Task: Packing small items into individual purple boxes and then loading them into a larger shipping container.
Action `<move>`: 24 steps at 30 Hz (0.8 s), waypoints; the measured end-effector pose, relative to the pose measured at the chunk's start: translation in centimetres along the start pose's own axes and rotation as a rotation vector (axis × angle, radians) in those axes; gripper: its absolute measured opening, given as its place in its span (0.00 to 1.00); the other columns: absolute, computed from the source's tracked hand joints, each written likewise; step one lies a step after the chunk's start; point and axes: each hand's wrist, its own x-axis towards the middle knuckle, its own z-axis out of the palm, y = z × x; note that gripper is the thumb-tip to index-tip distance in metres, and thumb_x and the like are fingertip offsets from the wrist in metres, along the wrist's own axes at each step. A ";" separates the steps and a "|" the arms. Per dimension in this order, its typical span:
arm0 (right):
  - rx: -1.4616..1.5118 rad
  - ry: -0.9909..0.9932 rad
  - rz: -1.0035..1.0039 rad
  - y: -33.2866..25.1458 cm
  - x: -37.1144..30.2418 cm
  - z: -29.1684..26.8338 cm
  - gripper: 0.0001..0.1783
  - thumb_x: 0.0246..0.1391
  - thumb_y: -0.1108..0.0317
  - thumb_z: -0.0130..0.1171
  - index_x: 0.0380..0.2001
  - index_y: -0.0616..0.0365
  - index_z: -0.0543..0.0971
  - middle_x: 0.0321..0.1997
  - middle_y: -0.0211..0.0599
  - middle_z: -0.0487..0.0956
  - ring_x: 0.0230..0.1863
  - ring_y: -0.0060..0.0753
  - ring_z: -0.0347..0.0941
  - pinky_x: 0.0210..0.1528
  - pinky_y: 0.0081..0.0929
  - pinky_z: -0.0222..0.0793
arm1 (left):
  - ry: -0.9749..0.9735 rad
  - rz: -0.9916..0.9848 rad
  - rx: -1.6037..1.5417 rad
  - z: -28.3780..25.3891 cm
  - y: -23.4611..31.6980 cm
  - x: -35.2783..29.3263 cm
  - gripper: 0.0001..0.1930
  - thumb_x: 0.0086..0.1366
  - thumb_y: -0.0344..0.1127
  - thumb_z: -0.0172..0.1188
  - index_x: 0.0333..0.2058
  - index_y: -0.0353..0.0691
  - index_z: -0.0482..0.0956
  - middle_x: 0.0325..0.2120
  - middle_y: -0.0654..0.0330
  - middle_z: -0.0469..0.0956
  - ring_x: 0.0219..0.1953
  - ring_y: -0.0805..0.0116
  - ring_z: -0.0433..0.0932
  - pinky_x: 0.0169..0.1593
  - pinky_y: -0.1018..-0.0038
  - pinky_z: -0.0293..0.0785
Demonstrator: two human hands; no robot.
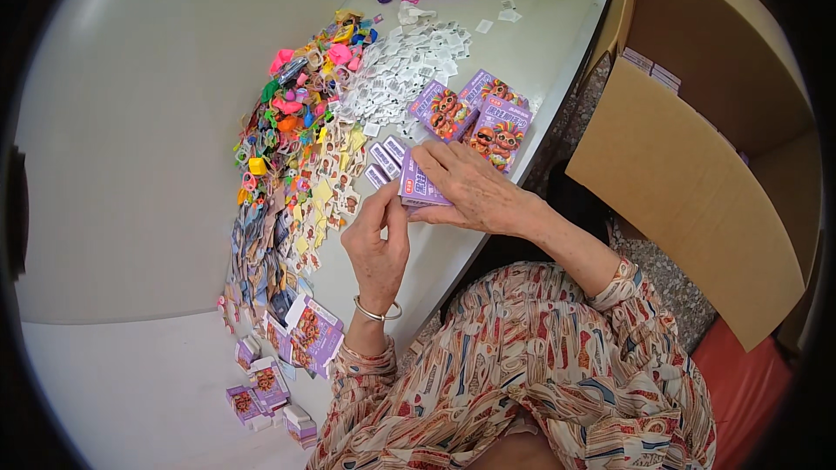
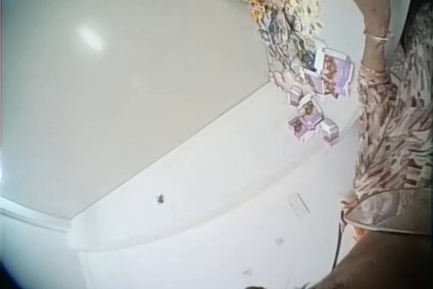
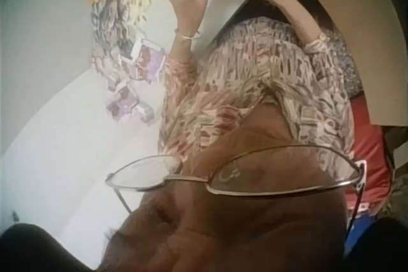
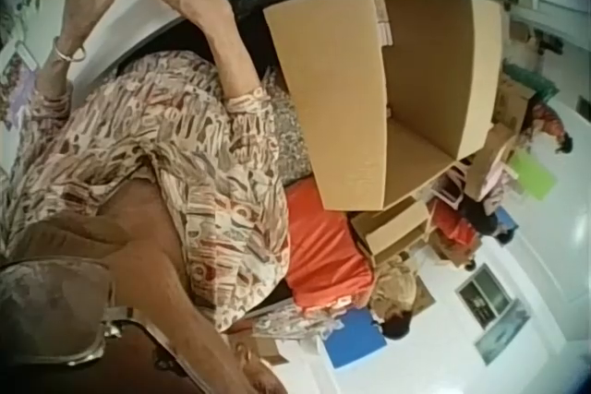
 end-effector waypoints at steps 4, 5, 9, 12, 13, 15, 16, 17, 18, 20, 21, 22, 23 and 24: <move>-0.010 0.025 -0.025 0.0 0.1 0.0 0.42 0.46 0.49 0.64 0.55 0.68 0.62 0.53 0.51 0.67 0.51 0.50 0.66 0.52 0.41 0.63 | 0.001 -0.029 -0.070 0.0 0.2 -0.3 0.11 0.60 0.20 0.54 0.43 0.31 0.76 0.39 0.50 0.80 0.37 0.62 0.81 0.41 0.74 0.76; -0.010 0.024 -0.023 0.0 0.0 -0.1 0.42 0.46 0.49 0.64 0.55 0.68 0.62 0.53 0.51 0.67 0.51 0.50 0.66 0.52 0.41 0.63 | -0.002 -0.030 -0.072 0.2 0.1 -0.4 0.11 0.60 0.20 0.54 0.43 0.31 0.76 0.39 0.50 0.80 0.37 0.62 0.81 0.41 0.74 0.76; -0.077 -0.033 0.038 -0.5 -0.1 -0.1 0.45 0.42 0.52 0.66 0.58 0.68 0.60 0.58 0.52 0.63 0.53 0.51 0.64 0.55 0.42 0.61 | 0.017 -0.342 -0.596 0.4 0.1 -0.4 0.09 0.64 0.21 0.53 0.42 0.31 0.78 0.45 0.55 0.77 0.45 0.71 0.76 0.47 0.76 0.73; -0.147 0.001 0.033 -0.8 -0.2 0.2 0.46 0.40 0.54 0.67 0.58 0.69 0.60 0.58 0.51 0.62 0.51 0.50 0.63 0.54 0.41 0.61 | 0.035 -0.386 -0.688 0.9 -0.4 -0.6 0.09 0.64 0.21 0.53 0.42 0.31 0.79 0.47 0.56 0.75 0.47 0.73 0.74 0.49 0.77 0.71; -0.176 0.019 0.030 -0.9 -0.2 0.3 0.46 0.39 0.56 0.68 0.57 0.69 0.61 0.58 0.50 0.62 0.51 0.49 0.63 0.54 0.41 0.61 | 0.057 -0.384 -0.694 1.2 -0.5 -0.8 0.09 0.64 0.21 0.53 0.41 0.32 0.79 0.47 0.56 0.75 0.48 0.73 0.73 0.50 0.78 0.70; -0.176 0.039 0.037 -0.9 -0.2 0.5 0.45 0.38 0.56 0.68 0.57 0.69 0.61 0.57 0.49 0.63 0.50 0.49 0.63 0.53 0.41 0.61 | 0.087 -0.376 -0.695 1.8 -0.3 -1.0 0.08 0.64 0.21 0.54 0.41 0.32 0.78 0.48 0.56 0.74 0.47 0.73 0.73 0.51 0.78 0.69; -0.177 0.059 0.043 -1.0 -0.2 0.6 0.45 0.38 0.57 0.69 0.57 0.69 0.61 0.57 0.49 0.63 0.50 0.49 0.63 0.52 0.41 0.61 | 0.117 -0.367 -0.696 2.0 -0.3 -1.1 0.07 0.64 0.21 0.54 0.40 0.32 0.78 0.48 0.57 0.74 0.47 0.73 0.73 0.51 0.78 0.69; -0.177 0.059 0.043 -1.1 -0.2 0.6 0.45 0.38 0.57 0.69 0.57 0.69 0.61 0.57 0.49 0.63 0.50 0.49 0.63 0.52 0.41 0.61 | 0.118 -0.367 -0.695 2.1 -0.4 -1.2 0.07 0.64 0.21 0.54 0.40 0.32 0.78 0.48 0.57 0.74 0.47 0.73 0.73 0.51 0.78 0.69; -0.188 0.048 0.048 -1.2 -0.2 0.5 0.45 0.37 0.58 0.69 0.57 0.68 0.61 0.56 0.48 0.63 0.49 0.48 0.62 0.52 0.41 0.61 | 0.121 -0.377 -0.696 2.2 -0.5 -1.3 0.06 0.64 0.21 0.54 0.39 0.31 0.77 0.48 0.57 0.74 0.47 0.74 0.73 0.51 0.78 0.69; -0.200 0.038 0.053 -1.3 -0.2 0.4 0.45 0.37 0.59 0.69 0.56 0.68 0.62 0.56 0.48 0.63 0.49 0.48 0.62 0.51 0.41 0.60 | 0.124 -0.385 -0.697 2.1 -0.6 -1.1 0.05 0.64 0.21 0.54 0.38 0.31 0.76 0.48 0.57 0.74 0.46 0.74 0.73 0.50 0.79 0.69; -0.245 0.061 0.014 -1.2 -0.3 0.4 0.44 0.36 0.56 0.70 0.55 0.67 0.63 0.54 0.47 0.64 0.46 0.45 0.63 0.49 0.38 0.60 | 0.074 -0.422 -0.734 1.8 -0.7 -0.8 0.05 0.63 0.21 0.54 0.38 0.32 0.75 0.47 0.58 0.73 0.45 0.75 0.73 0.49 0.79 0.69; -0.291 0.084 -0.026 -1.1 -0.3 0.5 0.44 0.36 0.53 0.71 0.53 0.66 0.64 0.53 0.46 0.65 0.44 0.42 0.63 0.47 0.36 0.59 | 0.023 -0.458 -0.769 1.6 -0.8 -0.5 0.04 0.63 0.21 0.54 0.37 0.32 0.73 0.46 0.58 0.73 0.44 0.76 0.73 0.48 0.80 0.69; -0.292 0.086 -0.027 -1.0 -0.4 0.6 0.44 0.36 0.53 0.71 0.53 0.66 0.64 0.53 0.46 0.65 0.44 0.42 0.63 0.47 0.36 0.59 | 0.024 -0.456 -0.769 1.6 -1.1 -0.4 0.04 0.63 0.21 0.54 0.37 0.32 0.73 0.46 0.58 0.73 0.44 0.76 0.73 0.48 0.80 0.69; -0.270 0.071 -0.011 -0.9 -0.5 0.9 0.44 0.35 0.53 0.71 0.53 0.66 0.64 0.53 0.47 0.65 0.45 0.42 0.63 0.47 0.37 0.60 | -0.007 -0.437 -0.770 1.7 -1.7 -0.4 0.05 0.63 0.21 0.54 0.37 0.32 0.73 0.44 0.59 0.73 0.43 0.77 0.73 0.47 0.80 0.70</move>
